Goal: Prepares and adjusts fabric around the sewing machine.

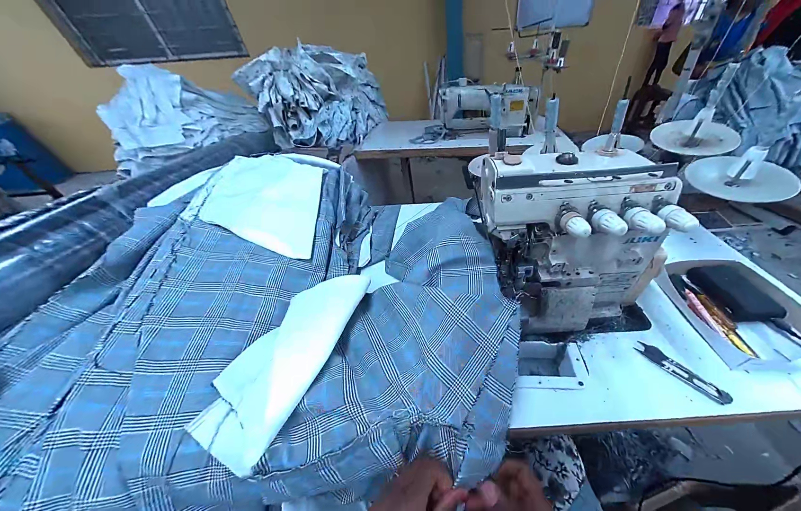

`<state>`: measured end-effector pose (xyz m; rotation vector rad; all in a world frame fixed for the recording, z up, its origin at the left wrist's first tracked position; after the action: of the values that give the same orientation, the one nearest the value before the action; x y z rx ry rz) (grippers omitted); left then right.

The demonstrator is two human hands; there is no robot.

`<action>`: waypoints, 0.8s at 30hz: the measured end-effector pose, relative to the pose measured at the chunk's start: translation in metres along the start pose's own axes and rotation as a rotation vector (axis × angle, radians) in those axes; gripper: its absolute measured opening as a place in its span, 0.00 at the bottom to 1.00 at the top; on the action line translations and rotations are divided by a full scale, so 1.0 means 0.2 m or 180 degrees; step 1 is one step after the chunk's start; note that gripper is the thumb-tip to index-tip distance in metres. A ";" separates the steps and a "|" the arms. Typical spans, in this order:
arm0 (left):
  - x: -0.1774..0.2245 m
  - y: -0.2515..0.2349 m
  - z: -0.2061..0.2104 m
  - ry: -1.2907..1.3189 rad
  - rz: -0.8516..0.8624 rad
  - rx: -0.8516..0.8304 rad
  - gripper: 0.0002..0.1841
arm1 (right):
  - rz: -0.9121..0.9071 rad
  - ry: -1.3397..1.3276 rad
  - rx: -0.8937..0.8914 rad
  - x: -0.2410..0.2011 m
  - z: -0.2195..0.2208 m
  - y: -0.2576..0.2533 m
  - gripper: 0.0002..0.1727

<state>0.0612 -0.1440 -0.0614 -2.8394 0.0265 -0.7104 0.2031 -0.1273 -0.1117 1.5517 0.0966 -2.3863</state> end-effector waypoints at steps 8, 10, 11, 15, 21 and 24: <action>-0.09 0.01 -0.06 0.1339 -0.0105 -0.0077 0.11 | -0.0093 -0.0777 0.0646 -0.10 0.03 -0.06 0.07; -0.14 0.00 -0.13 0.1546 -0.0031 0.0066 0.09 | -0.0425 -0.0518 0.0686 -0.09 -0.01 -0.03 0.07; -0.16 -0.01 -0.16 0.1549 -0.0029 0.0098 0.07 | -0.0558 -0.0377 0.0704 -0.09 -0.03 -0.03 0.06; -0.10 -0.05 -0.14 0.1680 -0.0390 0.0372 0.02 | -0.0859 -0.0025 0.0659 -0.08 -0.04 -0.02 0.02; 0.00 -0.06 -0.07 0.1330 -0.0600 0.0750 0.25 | -0.1020 0.0179 0.0577 -0.07 -0.04 -0.01 0.05; 0.01 -0.09 -0.09 0.0141 -0.0077 0.0905 0.16 | -0.0979 0.0273 0.0473 -0.06 -0.04 0.00 0.08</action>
<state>0.0545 -0.1303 -0.0410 -2.5570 -0.0947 -0.7192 0.2147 -0.1230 -0.1043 1.8239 0.1931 -2.6099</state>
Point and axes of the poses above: each hand's wrist, its own y-axis away from the middle knuckle, its own z-axis out of the palm, x = y × z, the point moved 4 cm from there along -y, towards the middle knuckle, and after that the axes turned 13 degrees about -y, right-handed, at the moved point
